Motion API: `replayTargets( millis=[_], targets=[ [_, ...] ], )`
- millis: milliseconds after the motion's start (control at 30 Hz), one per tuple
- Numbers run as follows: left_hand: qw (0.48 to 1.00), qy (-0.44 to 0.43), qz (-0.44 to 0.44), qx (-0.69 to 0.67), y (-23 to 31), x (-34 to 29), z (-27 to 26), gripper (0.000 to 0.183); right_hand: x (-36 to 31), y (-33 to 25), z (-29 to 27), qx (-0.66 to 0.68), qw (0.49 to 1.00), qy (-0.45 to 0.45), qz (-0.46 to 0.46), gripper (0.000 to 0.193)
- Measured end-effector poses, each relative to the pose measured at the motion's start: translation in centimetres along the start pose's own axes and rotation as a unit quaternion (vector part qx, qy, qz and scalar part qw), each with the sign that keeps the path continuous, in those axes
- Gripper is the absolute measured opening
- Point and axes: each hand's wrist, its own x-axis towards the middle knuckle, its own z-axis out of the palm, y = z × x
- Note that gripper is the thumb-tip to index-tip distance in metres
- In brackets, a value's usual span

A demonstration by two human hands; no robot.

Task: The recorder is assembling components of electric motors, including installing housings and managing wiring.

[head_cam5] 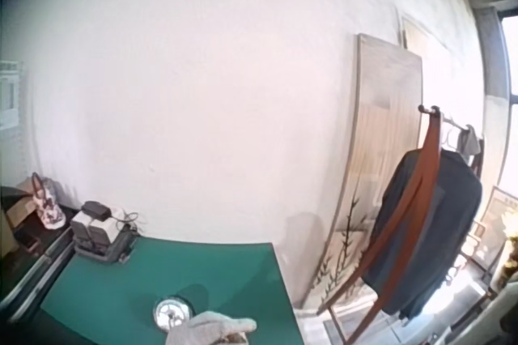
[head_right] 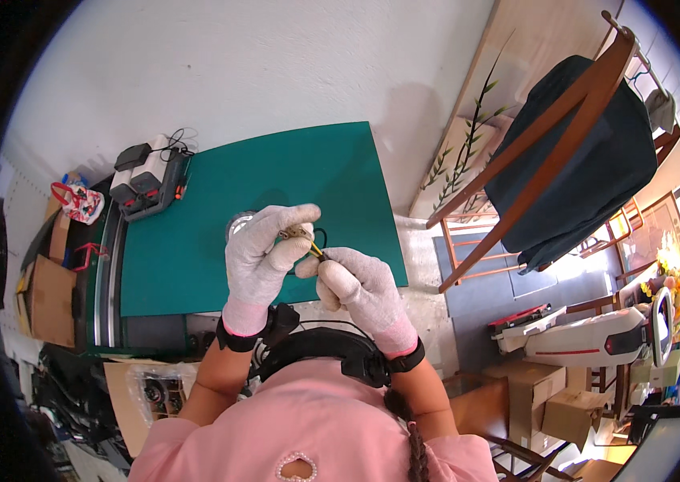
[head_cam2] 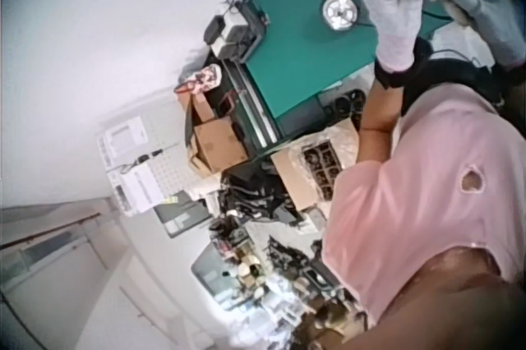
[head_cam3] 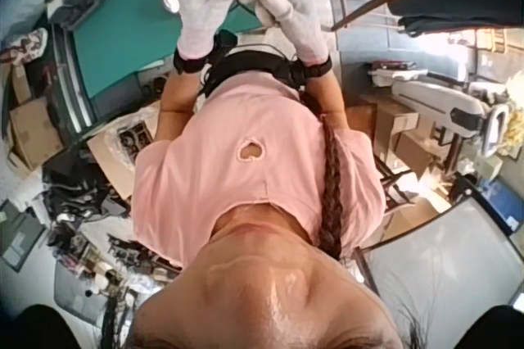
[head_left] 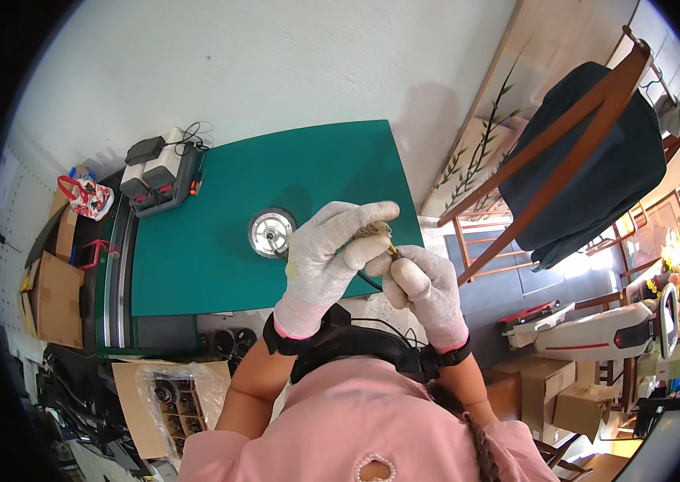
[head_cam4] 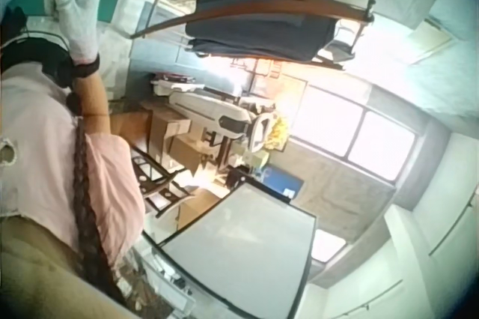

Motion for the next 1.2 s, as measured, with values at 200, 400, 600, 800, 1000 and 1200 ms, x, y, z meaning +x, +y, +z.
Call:
replayTargets(
  millis=[200, 400, 600, 800, 1000, 1200],
  targets=[
    [0.997, 0.032, -0.056, -0.033, -0.5, -0.9, 0.8, 0.055, 0.0, 1.0, 0.6, 0.014, 0.996, 0.093, -0.003, 0.027],
    [0.995, 0.060, 0.053, 0.061, -0.2, -1.5, 1.4, 0.029, 0.8, 2.3, 0.4, 0.087, 0.990, 0.104, -0.046, 0.026],
    [0.916, 0.056, 0.232, 0.322, 0.4, -1.0, 0.6, 0.018, 0.3, 2.1, 0.1, 0.069, 0.992, 0.108, 0.012, 0.027],
    [0.980, 0.025, -0.082, -0.179, -0.2, -1.3, 2.0, 0.059, -0.7, 1.7, 0.4, 0.047, 0.993, 0.098, -0.044, 0.023],
    [0.994, 0.037, -0.068, -0.082, 0.5, -1.8, 2.7, 0.039, -0.9, 2.2, 0.3, -0.062, 0.994, 0.072, -0.061, 0.023],
    [0.999, 0.018, -0.038, -0.018, 0.8, -2.3, 2.6, 0.033, -0.9, 2.6, 0.6, -0.104, 0.990, 0.089, -0.043, 0.023]
  ],
)
